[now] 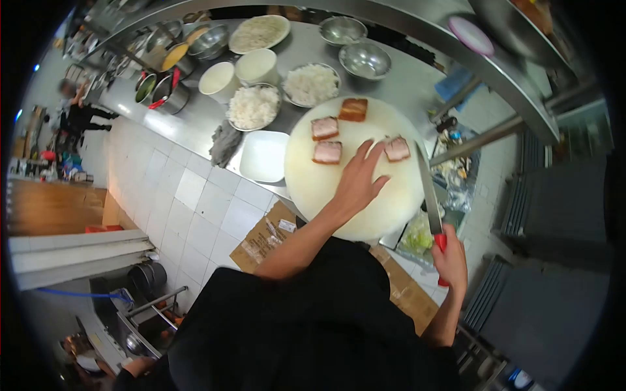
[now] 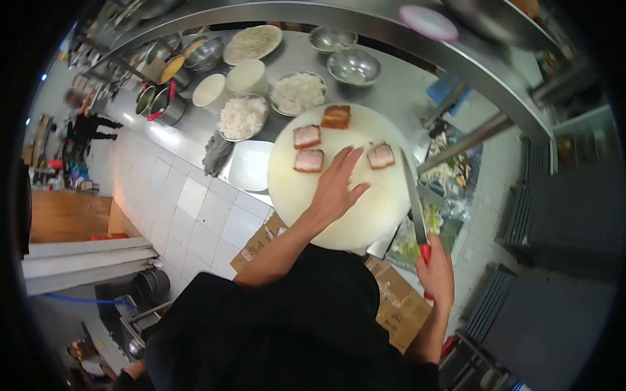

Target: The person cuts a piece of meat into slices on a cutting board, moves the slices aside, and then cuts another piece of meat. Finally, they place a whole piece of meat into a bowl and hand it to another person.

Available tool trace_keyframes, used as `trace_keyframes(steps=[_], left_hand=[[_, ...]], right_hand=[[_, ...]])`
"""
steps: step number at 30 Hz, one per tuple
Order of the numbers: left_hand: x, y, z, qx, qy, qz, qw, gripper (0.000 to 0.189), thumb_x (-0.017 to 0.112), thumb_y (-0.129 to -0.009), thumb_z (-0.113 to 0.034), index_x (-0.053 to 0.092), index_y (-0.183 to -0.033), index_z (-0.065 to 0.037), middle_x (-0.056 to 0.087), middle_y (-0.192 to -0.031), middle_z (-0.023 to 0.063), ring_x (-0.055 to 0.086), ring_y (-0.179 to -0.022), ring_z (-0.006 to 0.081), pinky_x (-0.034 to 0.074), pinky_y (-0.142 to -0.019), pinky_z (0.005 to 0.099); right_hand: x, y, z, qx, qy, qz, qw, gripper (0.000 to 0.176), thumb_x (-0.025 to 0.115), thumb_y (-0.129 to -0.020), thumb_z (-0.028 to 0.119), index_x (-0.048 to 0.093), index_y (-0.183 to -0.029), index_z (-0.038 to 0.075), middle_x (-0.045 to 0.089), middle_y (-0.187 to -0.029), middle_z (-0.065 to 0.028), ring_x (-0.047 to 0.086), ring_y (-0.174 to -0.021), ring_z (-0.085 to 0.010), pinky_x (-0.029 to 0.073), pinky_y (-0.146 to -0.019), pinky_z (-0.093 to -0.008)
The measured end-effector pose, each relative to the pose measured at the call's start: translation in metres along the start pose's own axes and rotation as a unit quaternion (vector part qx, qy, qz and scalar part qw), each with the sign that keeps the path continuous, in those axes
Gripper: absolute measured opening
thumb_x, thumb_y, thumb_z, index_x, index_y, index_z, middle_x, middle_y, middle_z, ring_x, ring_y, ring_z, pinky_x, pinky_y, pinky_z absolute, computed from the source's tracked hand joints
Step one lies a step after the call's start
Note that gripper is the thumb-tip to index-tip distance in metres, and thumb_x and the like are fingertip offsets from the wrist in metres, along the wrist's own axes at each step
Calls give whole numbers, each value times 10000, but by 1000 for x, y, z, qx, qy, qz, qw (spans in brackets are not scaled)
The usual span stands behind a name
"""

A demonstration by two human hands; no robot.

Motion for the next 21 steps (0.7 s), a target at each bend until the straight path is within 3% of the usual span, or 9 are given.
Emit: trace_keyframes(steps=[2,4,5,8,12,14,18,20,21], left_hand=[[-40,9,17,21,-34,-17,999,722,775,-749,-50,453,-1395,-49,460,-1407,258,504,-1218,449,445,-1019,462],[-71,20,50,-27,-106,-59,992,635,734,-753,-47,480,-1335,-35,452,-1375,240,501,-1175,447,439,-1005,479],[-75,20,58,-29,-112,-65,991,635,734,-753,-47,480,-1335,-35,452,-1375,240,501,-1175,447,439,-1005,479],[-65,22,72,-84,-59,48,994,606,735,-749,-53,496,-1305,-36,473,-1314,221,502,-1160,409,443,-987,467],[-67,19,66,-122,-90,62,986,623,748,-748,-60,488,-1314,-42,484,-1276,220,504,-1138,411,449,-977,464],[-61,19,60,-8,-112,14,994,638,758,-745,-80,483,-1320,-47,509,-1207,212,509,-1106,408,450,-969,465],[-16,24,49,12,-50,101,994,647,752,-728,-102,488,-1318,-61,533,-1149,208,511,-1082,407,446,-970,471],[8,46,16,64,-8,143,988,635,750,-707,-114,508,-1290,-49,536,-1142,221,517,-1065,414,441,-966,474],[16,53,16,62,5,156,986,635,750,-707,-114,508,-1290,-49,536,-1142,221,517,-1065,414,441,-966,474]], right_hand=[[11,16,-15,14,-58,7,998,487,529,-879,14,459,-1361,19,618,-786,-207,634,-643,-350,511,-599,-427],[24,27,-14,63,-326,15,943,576,533,-917,50,367,-1468,36,573,-862,-74,579,-580,-133,474,-507,-281],[30,27,-9,56,-327,21,943,576,533,-917,50,367,-1468,36,573,-862,-74,579,-580,-133,474,-507,-281],[42,26,0,84,-399,16,913,648,479,-939,13,256,-1546,48,559,-968,-105,571,-595,-146,476,-535,-270],[43,22,8,47,-391,14,919,623,479,-945,21,273,-1533,43,561,-954,-104,560,-581,-134,467,-522,-268],[42,22,13,72,-376,8,924,551,491,-955,48,342,-1485,38,569,-918,-95,548,-564,-122,458,-512,-267],[40,23,14,112,-336,-4,935,384,511,-964,75,476,-1344,34,551,-795,-53,524,-553,-93,445,-499,-271],[45,26,-3,93,-235,14,967,251,541,-974,119,536,-1209,29,592,-717,-101,599,-561,-224,476,-533,-353],[47,32,-9,111,-232,11,966,251,541,-974,119,536,-1209,29,592,-717,-101,599,-561,-224,476,-533,-353]])
Point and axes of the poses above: each hand's wrist, its own y-axis away from the middle knuckle, its own x-axis out of the palm, z = x × y, the point moved 7 cm from there along -y, towards the middle knuckle
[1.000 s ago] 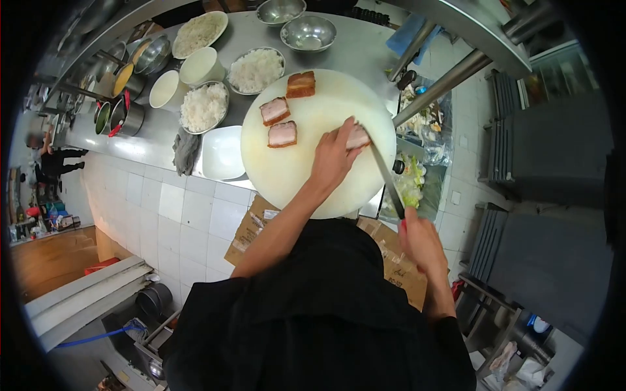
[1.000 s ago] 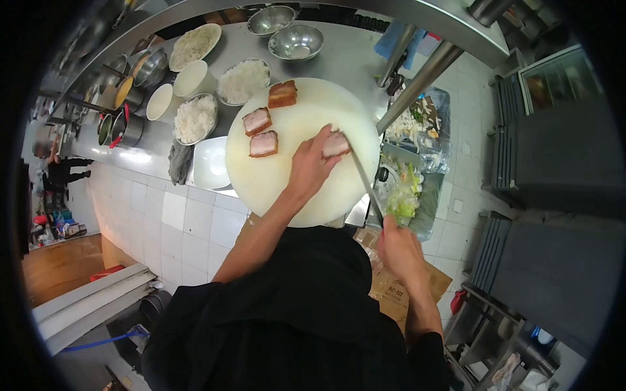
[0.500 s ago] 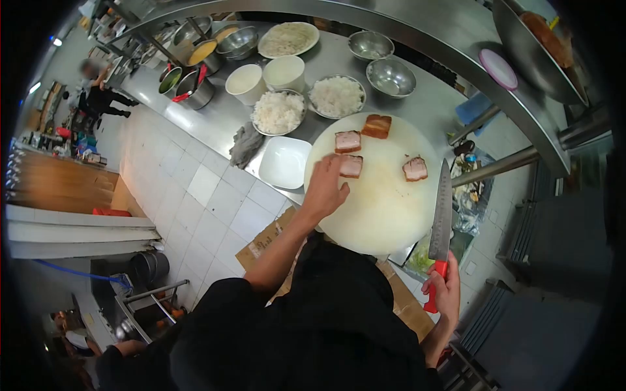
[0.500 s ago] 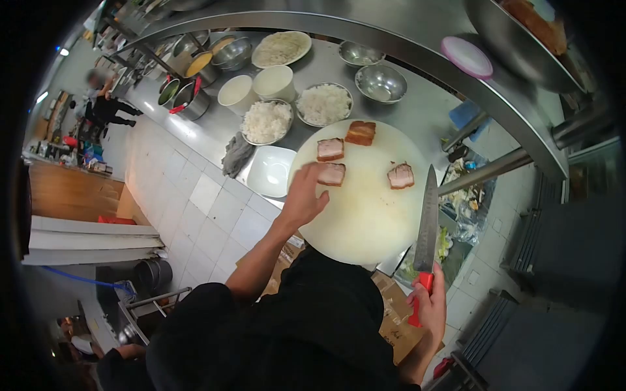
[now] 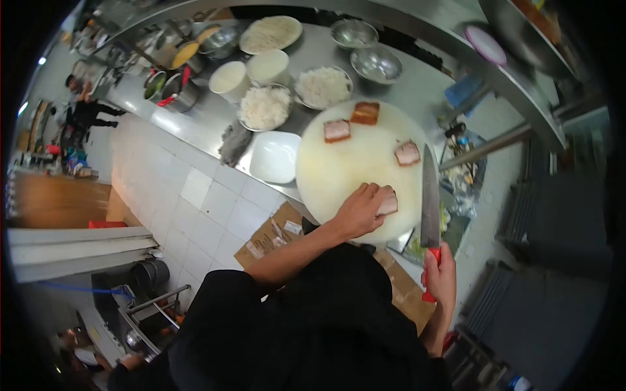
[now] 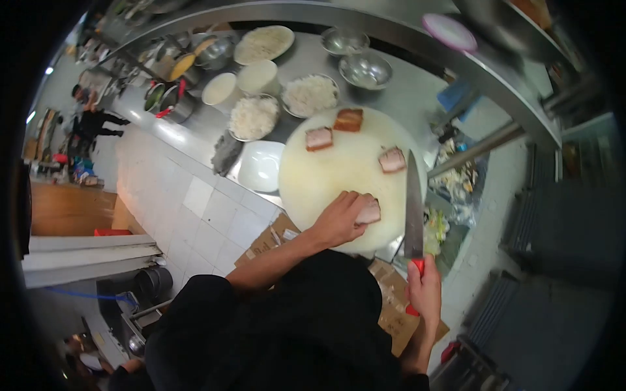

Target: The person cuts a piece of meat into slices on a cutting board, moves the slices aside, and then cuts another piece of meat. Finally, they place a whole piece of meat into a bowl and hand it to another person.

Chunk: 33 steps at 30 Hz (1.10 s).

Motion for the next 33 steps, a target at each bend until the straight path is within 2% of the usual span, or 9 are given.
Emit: trace_keyframes(steps=[4,6,12,18,20,22,25,28,33], left_hand=[[-6,4,-7,56,21,-49,997,576,766,-705,-124,561,-1234,-27,543,-1198,195,508,-1099,403,427,-985,469],[-18,2,-7,73,38,-35,996,508,768,-695,-111,587,-1164,-33,552,-1191,173,518,-1098,373,436,-969,443],[-5,-16,-12,312,16,75,947,345,760,-679,-91,581,-970,-44,561,-1016,113,539,-928,304,469,-832,389],[0,-21,-11,331,-5,88,939,344,748,-663,-99,574,-956,-52,542,-961,103,527,-893,289,470,-802,361],[1,-20,-11,328,1,90,940,350,748,-661,-99,576,-961,-50,544,-961,102,527,-896,290,471,-807,364],[3,-18,-10,325,4,93,941,356,749,-658,-99,578,-967,-49,546,-960,101,528,-898,292,472,-811,366],[4,-17,-7,320,-9,101,942,371,768,-672,-111,590,-992,-46,564,-998,109,535,-923,301,473,-828,380],[-14,-12,-11,312,14,67,948,385,789,-690,-124,601,-1017,-46,580,-1044,116,544,-941,308,472,-843,391],[-22,-2,-6,307,19,56,950,343,798,-687,-120,599,-960,-62,578,-1019,103,549,-906,297,469,-822,392]], right_hand=[[11,21,52,-88,184,-31,978,238,590,-961,152,513,-1130,4,667,-905,-276,616,-837,-510,485,-703,-535],[23,27,61,-68,228,-23,971,215,591,-957,149,510,-1103,13,681,-911,-261,642,-839,-487,491,-709,-543],[56,40,70,-46,384,22,922,139,488,-991,138,456,-991,3,640,-778,-318,646,-734,-490,475,-628,-615],[47,61,81,2,395,55,917,177,512,-982,146,431,-1031,-3,653,-825,-303,618,-717,-521,478,-696,-606],[53,42,86,18,387,87,918,91,460,-931,43,432,-975,-32,615,-784,-343,631,-779,-524,496,-671,-600],[72,-3,94,-112,330,29,937,88,457,-918,35,436,-961,-39,627,-786,-342,633,-775,-529,501,-680,-594],[84,-54,81,-101,355,18,929,111,474,-935,57,442,-958,-47,638,-801,-336,636,-771,-525,507,-679,-582],[70,-47,102,-144,342,10,928,153,490,-958,97,447,-957,-50,644,-787,-323,637,-743,-519,509,-666,-578],[65,13,103,-66,416,42,906,154,512,-951,100,451,-970,-40,655,-772,-308,649,-721,-508,509,-643,-596]])
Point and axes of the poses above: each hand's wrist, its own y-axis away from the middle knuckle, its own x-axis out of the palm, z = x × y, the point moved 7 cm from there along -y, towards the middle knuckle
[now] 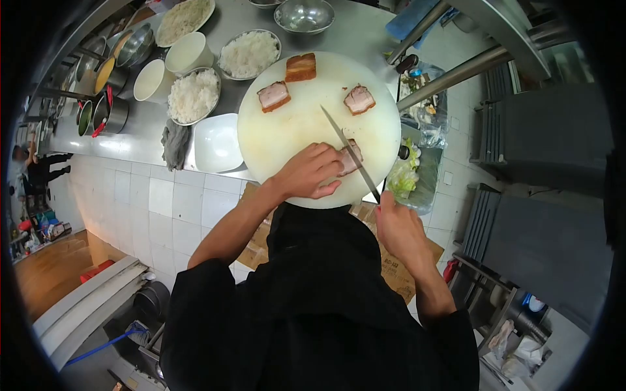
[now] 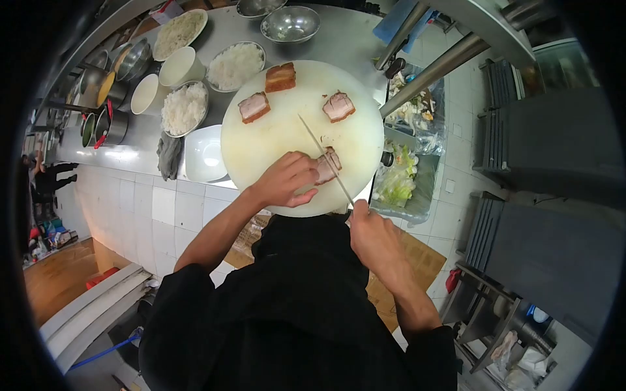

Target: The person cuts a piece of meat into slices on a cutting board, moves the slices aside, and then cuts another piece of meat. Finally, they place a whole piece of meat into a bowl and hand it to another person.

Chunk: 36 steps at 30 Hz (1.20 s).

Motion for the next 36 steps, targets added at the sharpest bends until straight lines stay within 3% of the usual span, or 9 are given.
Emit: trace_keyframes(steps=[3,7,9,11,13,21,26,33,36], left_hand=[[6,-8,6,20,5,28,999,311,771,-694,-125,590,-940,-65,556,-987,90,537,-906,279,466,-807,376],[10,-13,7,45,7,42,998,308,758,-681,-91,578,-928,-55,557,-945,94,528,-868,278,471,-779,356],[10,-14,7,43,3,44,998,306,757,-683,-95,580,-930,-56,558,-948,94,526,-868,278,472,-780,358],[13,-9,6,39,-1,47,998,304,756,-685,-98,582,-931,-56,559,-951,94,523,-867,279,473,-781,360],[14,-8,9,23,14,41,999,312,754,-689,-94,596,-956,-58,572,-1001,97,536,-897,280,476,-808,368],[-1,9,3,10,-6,21,1000,314,743,-665,-48,627,-957,-50,591,-1054,83,562,-939,275,491,-840,376],[6,0,6,61,-14,45,997,247,716,-641,-2,626,-868,-41,592,-972,65,573,-912,258,504,-797,339],[6,1,4,58,10,21,998,255,732,-643,7,622,-870,-33,604,-969,62,587,-892,251,512,-791,348],[4,3,5,56,-11,31,998,247,716,-660,12,620,-884,-32,607,-967,61,587,-892,254,513,-799,351]], right_hand=[[21,16,-6,53,4,49,997,190,477,-1001,173,458,-997,-16,654,-793,-308,631,-758,-532,493,-691,-607],[12,27,1,73,-15,75,994,167,474,-983,137,450,-975,-28,639,-770,-319,629,-746,-531,492,-676,-609],[8,13,6,61,-9,54,997,108,470,-903,17,443,-984,-49,643,-799,-342,642,-745,-534,513,-655,-598],[27,-29,9,-23,-51,-26,998,107,456,-914,28,448,-984,-53,638,-790,-344,641,-756,-535,513,-679,-597],[40,-73,5,-11,-72,-49,996,119,472,-927,49,453,-989,-50,641,-793,-333,642,-772,-529,508,-708,-602],[6,-10,13,13,-29,-3,999,187,537,-964,148,462,-991,-22,645,-742,-294,637,-724,-507,487,-670,-603],[20,11,15,7,-10,30,999,122,481,-914,30,447,-994,-55,643,-716,-303,646,-679,-504,510,-604,-581],[49,-53,14,-27,-49,-35,998,129,471,-896,10,442,-1002,-58,641,-733,-320,649,-715,-514,516,-651,-594],[41,-63,9,-31,-75,-47,996,164,509,-937,83,445,-1003,-53,636,-758,-322,642,-755,-515,513,-681,-583]])
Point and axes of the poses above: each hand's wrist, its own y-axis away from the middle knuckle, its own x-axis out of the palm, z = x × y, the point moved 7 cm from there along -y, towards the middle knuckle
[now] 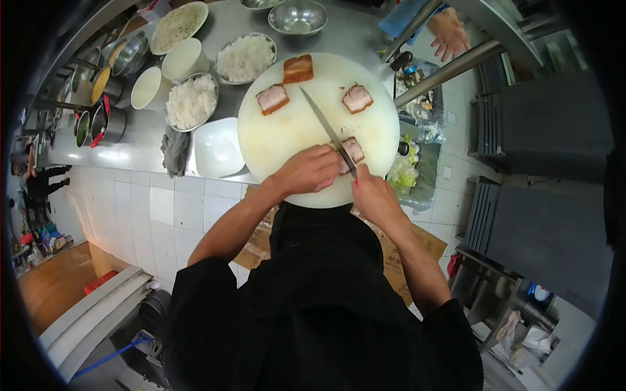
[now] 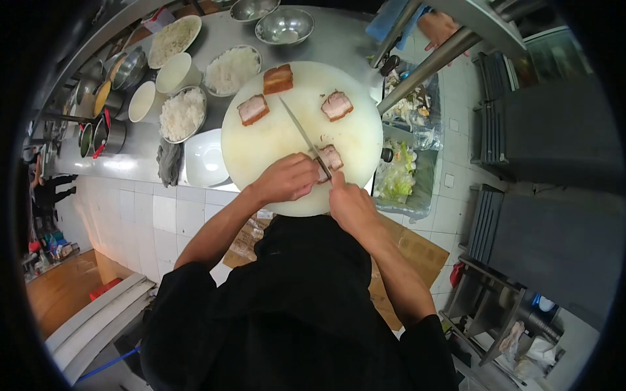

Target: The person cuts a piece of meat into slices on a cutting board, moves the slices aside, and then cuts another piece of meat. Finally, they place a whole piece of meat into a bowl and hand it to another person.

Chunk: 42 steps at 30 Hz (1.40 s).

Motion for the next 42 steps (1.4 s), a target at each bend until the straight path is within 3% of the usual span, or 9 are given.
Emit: trace_keyframes(steps=[7,15,29,35,36,37,39,40,42], left_hand=[[-3,3,5,-68,-87,-8,994,261,731,-680,-19,631,-921,-34,619,-1040,78,581,-963,269,501,-853,376],[-14,-8,6,-242,-17,-50,969,667,809,-746,-152,517,-1338,-56,586,-1240,144,541,-1120,353,470,-969,420],[24,-16,15,-354,49,-79,931,776,823,-764,-219,451,-1423,-47,580,-1239,205,536,-1131,371,444,-1006,433],[-60,11,34,-334,-141,-207,909,773,840,-718,-233,481,-1375,-39,537,-1318,207,512,-1189,398,408,-1033,464],[-83,20,48,-350,-181,-215,894,720,810,-735,-231,492,-1355,-49,526,-1327,204,507,-1184,402,394,-1031,471],[-103,28,61,-367,-218,-222,877,668,781,-752,-229,503,-1336,-59,516,-1336,201,501,-1179,406,381,-1030,478],[-115,43,94,-379,-248,-233,860,655,780,-729,-207,524,-1315,-62,566,-1275,186,518,-1165,379,383,-1017,476],[-109,46,113,-391,-214,-173,879,638,783,-721,-204,540,-1293,-60,592,-1228,174,536,-1136,368,397,-992,477],[-100,48,124,-382,-192,-128,895,555,786,-706,-190,596,-1208,-45,648,-1105,147,581,-1043,347,437,-919,474]], right_hand=[[-68,74,-25,67,-93,-10,993,199,596,-938,136,483,-994,-17,666,-796,-272,645,-787,-486,493,-701,-554],[-61,115,-81,118,10,53,992,205,617,-926,160,488,-978,9,654,-765,-271,634,-779,-496,477,-680,-578],[-56,111,-80,105,25,53,993,221,633,-901,155,500,-1016,22,646,-781,-283,626,-790,-503,483,-692,-564],[-99,121,-80,56,-92,20,994,151,607,-828,46,500,-931,16,572,-715,-255,558,-658,-486,442,-616,-496],[-100,118,-73,34,-131,25,990,148,586,-838,26,495,-954,16,560,-681,-192,573,-565,-372,455,-556,-433],[-95,113,-71,17,-130,28,991,148,586,-838,26,495,-954,16,560,-681,-192,573,-565,-372,455,-556,-433],[-78,103,-80,64,-267,40,961,148,572,-877,19,492,-1001,11,556,-670,-105,579,-524,-215,457,-500,-346],[-71,93,-76,21,-304,54,951,131,545,-923,32,477,-1033,11,537,-670,-37,571,-536,-119,453,-472,-281],[-64,77,-65,28,-352,68,933,122,542,-932,40,478,-1033,13,530,-667,-37,570,-532,-124,452,-470,-283]])
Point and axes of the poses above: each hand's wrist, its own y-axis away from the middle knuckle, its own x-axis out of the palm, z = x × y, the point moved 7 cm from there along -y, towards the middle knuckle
